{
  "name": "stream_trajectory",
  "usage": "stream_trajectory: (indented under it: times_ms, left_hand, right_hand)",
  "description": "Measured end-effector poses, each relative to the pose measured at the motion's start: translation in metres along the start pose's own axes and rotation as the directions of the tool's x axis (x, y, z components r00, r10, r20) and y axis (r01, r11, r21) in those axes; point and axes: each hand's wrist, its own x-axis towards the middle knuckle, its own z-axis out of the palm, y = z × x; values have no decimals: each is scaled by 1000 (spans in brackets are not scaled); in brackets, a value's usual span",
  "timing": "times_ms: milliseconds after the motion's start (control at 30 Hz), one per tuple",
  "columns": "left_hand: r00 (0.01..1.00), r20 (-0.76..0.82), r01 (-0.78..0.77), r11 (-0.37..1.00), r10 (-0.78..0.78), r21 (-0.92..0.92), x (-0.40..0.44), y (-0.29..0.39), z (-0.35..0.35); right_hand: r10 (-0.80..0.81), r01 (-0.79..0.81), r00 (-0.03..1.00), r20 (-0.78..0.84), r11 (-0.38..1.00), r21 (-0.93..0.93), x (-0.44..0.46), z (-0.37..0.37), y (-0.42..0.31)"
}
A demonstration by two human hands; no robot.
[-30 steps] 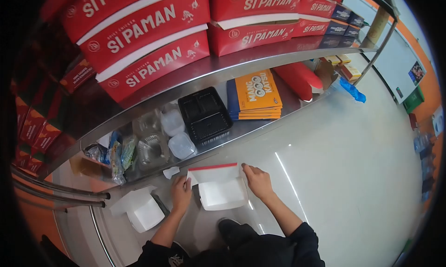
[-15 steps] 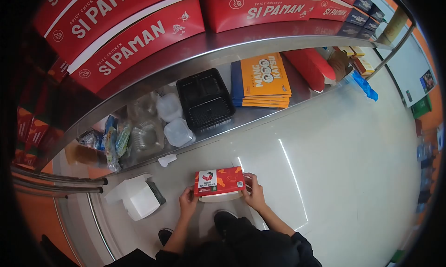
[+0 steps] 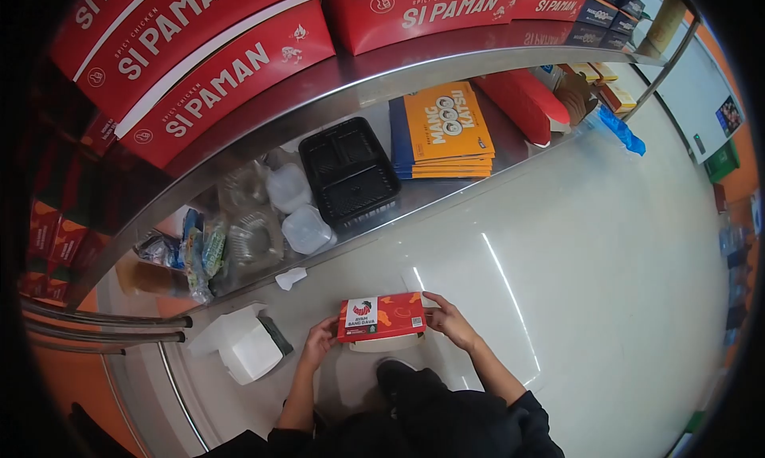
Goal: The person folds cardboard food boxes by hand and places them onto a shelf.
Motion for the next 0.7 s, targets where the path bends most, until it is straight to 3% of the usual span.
stream_trajectory:
  times_ms: [33, 100, 133, 200, 233, 300, 500, 700]
  left_hand:
    - [1000, -1, -1, 1000, 1, 2, 1, 9, 10]
    - [913, -382, 213, 965, -141, 153, 8, 21, 31]
    - [913, -382, 213, 965, -141, 154, 13, 20, 30]
    - [953, -301, 158, 784, 39, 600, 25, 19, 30]
    - [953, -300, 157, 784, 39, 601, 27, 20, 33]
    - [941, -318, 135, 736, 114, 664, 28, 22, 39]
    - [926, -377, 244, 813, -33, 528, 22, 36, 55]
    - [901, -432, 234, 876, -32, 423, 31, 15, 45]
  right_hand:
    - [116, -116, 993, 14, 960, 254, 2, -1, -3]
    - [181, -164, 982, -63, 964, 210, 11, 5, -10]
    - [240, -215, 960, -143, 962, 170, 14, 10, -14]
    - [216, -207, 961, -171, 976, 71, 16, 17, -17]
    - [191, -200, 962, -197, 979, -28, 16, 18, -17]
    - [180, -185, 962, -204, 983, -7, 16, 18, -15]
    - [160, -168, 956, -247, 986, -14, 14, 19, -8]
    - [156, -165, 951, -269, 986, -12, 17, 16, -2]
